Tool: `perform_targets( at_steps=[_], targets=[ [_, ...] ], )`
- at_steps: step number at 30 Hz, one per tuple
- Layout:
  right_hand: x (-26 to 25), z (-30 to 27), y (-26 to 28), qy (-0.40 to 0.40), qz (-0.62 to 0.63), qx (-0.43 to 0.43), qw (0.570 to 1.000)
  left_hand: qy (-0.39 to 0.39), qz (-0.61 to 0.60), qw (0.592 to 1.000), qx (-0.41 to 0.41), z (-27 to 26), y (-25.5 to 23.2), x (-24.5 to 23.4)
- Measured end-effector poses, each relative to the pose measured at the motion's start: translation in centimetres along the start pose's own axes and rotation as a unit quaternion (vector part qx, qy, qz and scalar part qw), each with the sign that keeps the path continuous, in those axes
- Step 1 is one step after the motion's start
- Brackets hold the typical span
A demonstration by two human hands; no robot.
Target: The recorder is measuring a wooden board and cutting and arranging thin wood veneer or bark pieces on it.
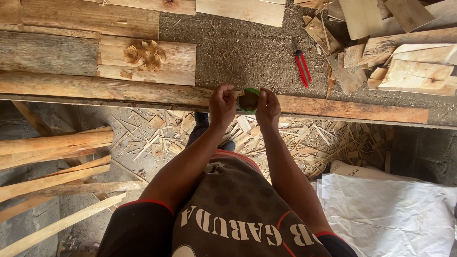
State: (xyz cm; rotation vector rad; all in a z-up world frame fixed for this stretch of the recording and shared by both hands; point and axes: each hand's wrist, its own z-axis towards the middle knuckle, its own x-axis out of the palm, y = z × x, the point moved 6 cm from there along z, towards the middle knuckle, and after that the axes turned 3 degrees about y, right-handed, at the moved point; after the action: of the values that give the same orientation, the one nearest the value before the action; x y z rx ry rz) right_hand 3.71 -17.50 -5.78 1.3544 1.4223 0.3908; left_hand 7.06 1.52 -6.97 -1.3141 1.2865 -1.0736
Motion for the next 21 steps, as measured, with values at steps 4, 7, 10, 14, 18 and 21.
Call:
perform_targets(
  at_steps=[4, 7, 10, 14, 18, 21],
  targets=[
    [-1.4, -0.6, 2.6, -0.032, -0.012, -0.156, 0.987, 0.041, -0.074, 0.996, -0.032, 0.8, 0.9, 0.0],
    [-2.4, -2.3, 8.5, -0.104, -0.227, -0.314, 0.916, 0.077, -0.153, 0.984, -0.043, 1.6, 0.7, 0.6],
    [-2.0, -1.7, 11.5, -0.068, -0.231, -0.367, 0.898, 0.1, -0.216, 0.971, -0.025, 2.6, -1.0, 1.2],
    [-0.9, 0.5, 13.1, 0.056, -0.111, -0.352, 0.928, 0.101, -0.235, 0.966, -0.034, 4.6, -2.5, 1.8],
    [0.4, 3.0, 13.9, 0.111, -0.066, -0.263, 0.956, 0.079, -0.253, 0.964, -0.035, 6.6, -2.5, 1.9],
    [1.5, 4.7, 13.8, 0.127, 0.001, -0.229, 0.965, 0.066, -0.263, 0.961, -0.052, 8.3, -2.2, 2.0]
  ],
)
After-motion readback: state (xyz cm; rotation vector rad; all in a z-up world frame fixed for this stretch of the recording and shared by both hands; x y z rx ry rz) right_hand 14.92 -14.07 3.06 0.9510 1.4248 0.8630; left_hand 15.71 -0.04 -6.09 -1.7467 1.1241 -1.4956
